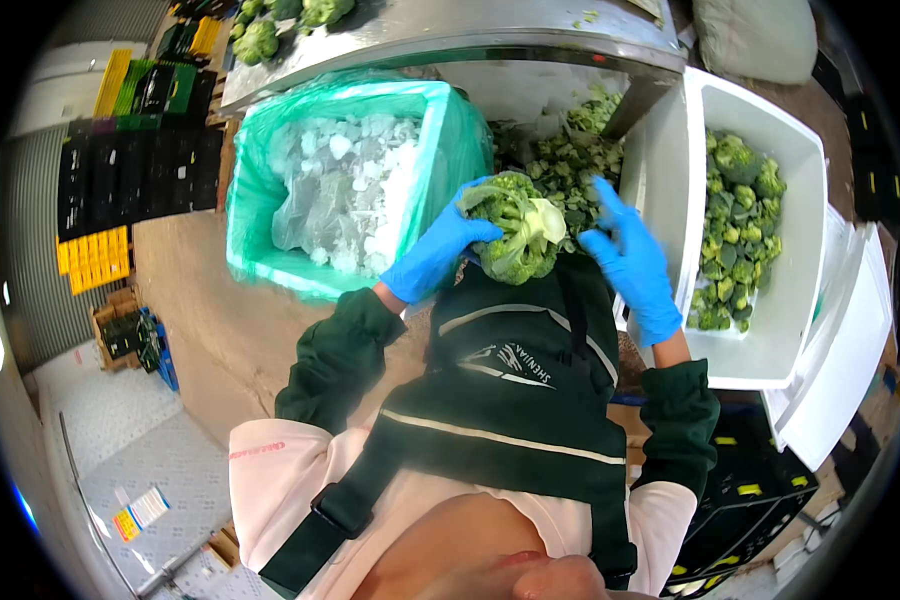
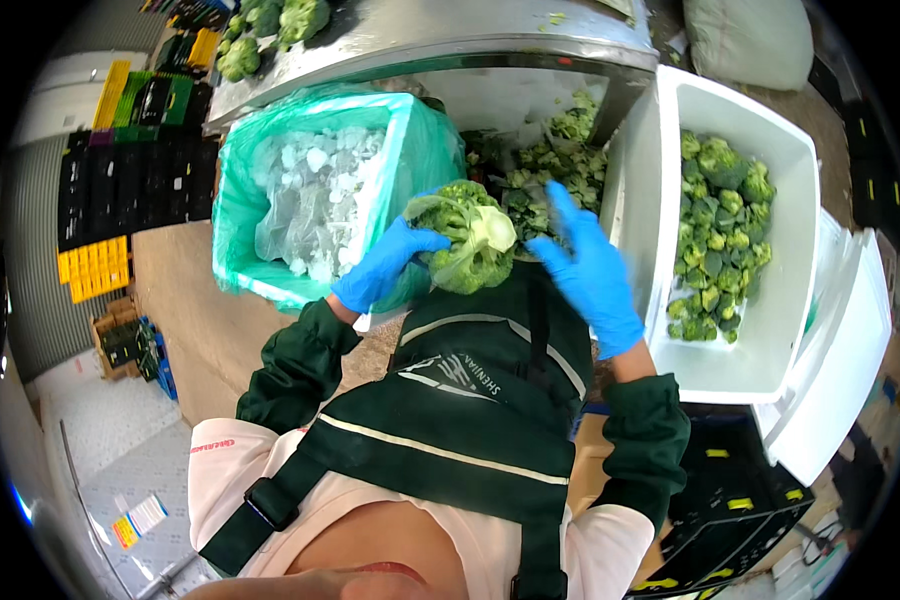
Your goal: The person trims the stalks of broccoli heads using a knife and places the heads into a container filled with ice.
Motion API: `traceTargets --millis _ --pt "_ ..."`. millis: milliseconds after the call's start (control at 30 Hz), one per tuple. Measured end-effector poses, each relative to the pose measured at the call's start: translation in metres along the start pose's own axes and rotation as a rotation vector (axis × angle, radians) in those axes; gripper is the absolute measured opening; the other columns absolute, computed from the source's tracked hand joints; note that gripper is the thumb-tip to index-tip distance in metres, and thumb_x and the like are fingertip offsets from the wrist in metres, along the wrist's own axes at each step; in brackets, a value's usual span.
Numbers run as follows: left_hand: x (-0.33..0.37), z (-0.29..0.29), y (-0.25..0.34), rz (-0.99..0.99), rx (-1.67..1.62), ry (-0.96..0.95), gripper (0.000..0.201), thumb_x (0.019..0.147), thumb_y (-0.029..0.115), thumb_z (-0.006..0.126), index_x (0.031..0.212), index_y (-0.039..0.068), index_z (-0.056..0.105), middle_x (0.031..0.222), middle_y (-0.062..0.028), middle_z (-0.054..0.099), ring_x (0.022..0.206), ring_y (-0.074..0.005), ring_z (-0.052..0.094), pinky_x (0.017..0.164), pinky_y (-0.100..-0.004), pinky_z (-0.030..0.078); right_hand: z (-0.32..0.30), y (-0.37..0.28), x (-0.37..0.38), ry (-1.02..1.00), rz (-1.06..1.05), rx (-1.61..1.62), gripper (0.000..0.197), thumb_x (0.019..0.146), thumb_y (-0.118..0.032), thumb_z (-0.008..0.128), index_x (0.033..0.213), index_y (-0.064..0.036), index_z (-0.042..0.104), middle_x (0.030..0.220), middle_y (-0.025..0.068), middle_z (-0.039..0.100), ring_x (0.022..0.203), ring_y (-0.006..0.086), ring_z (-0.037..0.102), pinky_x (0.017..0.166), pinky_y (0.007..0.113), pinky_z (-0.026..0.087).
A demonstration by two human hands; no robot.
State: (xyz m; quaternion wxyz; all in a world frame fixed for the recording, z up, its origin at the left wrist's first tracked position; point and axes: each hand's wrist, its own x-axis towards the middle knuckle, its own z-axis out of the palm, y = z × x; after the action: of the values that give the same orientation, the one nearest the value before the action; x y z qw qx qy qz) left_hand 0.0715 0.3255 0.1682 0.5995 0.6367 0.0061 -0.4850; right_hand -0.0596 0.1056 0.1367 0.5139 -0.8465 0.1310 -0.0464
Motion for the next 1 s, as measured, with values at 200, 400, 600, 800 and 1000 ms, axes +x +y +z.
traceTargets --millis 200,400,600,800,1000 --pt "0.012 -0.004 0.013 0.187 0.172 -0.211 0.069 0.073 -0.002 0.058 0.137 0.010 0.035 0.129 -0.0045 0.046 0.115 -0.0161 0.047 0.096 -0.0285 0.040 0.000 -0.025 0.004 -0.099 0.037 0.485 0.055 0.081 -0.022 0.064 0.132 -0.0126 0.047 0.113 0.0072 0.061 0.073 0.0177 0.062 0.061 0.030 0.050" --pt "0.020 -0.001 0.036 0.149 0.293 -0.134 0.073 0.070 -0.003 0.060 0.137 0.011 0.036 0.127 -0.0057 0.048 0.113 -0.0166 0.048 0.094 -0.0292 0.041 -0.038 0.007 -0.013 0.085 -0.007 -0.362 0.045 0.083 -0.013 0.057 0.126 -0.0047 0.049 0.098 0.0090 0.061 0.057 0.0210 0.058 0.048 0.035 0.047" --pt "0.042 0.041 0.050 0.234 0.392 -0.268 0.075 0.070 -0.006 0.061 0.138 0.011 0.035 0.129 -0.0059 0.047 0.117 -0.0169 0.045 0.099 -0.0305 0.037 -0.047 -0.032 -0.043 0.009 -0.134 -0.972 0.051 0.077 -0.006 0.053 0.127 -0.0006 0.045 0.083 0.0097 0.051 0.051 0.0204 0.058 0.041 0.035 0.046" --pt "0.056 0.094 0.061 0.286 0.500 -0.399 0.075 0.070 -0.008 0.061 0.138 0.012 0.035 0.130 -0.0052 0.046 0.115 -0.0145 0.046 0.097 -0.0291 0.039 -0.074 -0.026 -0.072 0.020 0.058 -0.993 0.058 0.077 -0.003 0.051 0.134 -0.0030 0.039 0.082 0.0114 0.053 0.050 0.0225 0.056 0.042 0.036 0.045" --pt "0.066 0.142 0.064 0.387 0.628 -0.480 0.074 0.070 -0.001 0.066 0.136 0.010 0.036 0.122 -0.0072 0.053 0.111 -0.0148 0.049 0.094 -0.0292 0.041 -0.100 0.021 -0.090 0.123 0.261 -0.986 0.051 0.082 -0.008 0.051 0.132 -0.0038 0.041 0.085 0.0131 0.061 0.056 0.0275 0.062 0.047 0.040 0.049"
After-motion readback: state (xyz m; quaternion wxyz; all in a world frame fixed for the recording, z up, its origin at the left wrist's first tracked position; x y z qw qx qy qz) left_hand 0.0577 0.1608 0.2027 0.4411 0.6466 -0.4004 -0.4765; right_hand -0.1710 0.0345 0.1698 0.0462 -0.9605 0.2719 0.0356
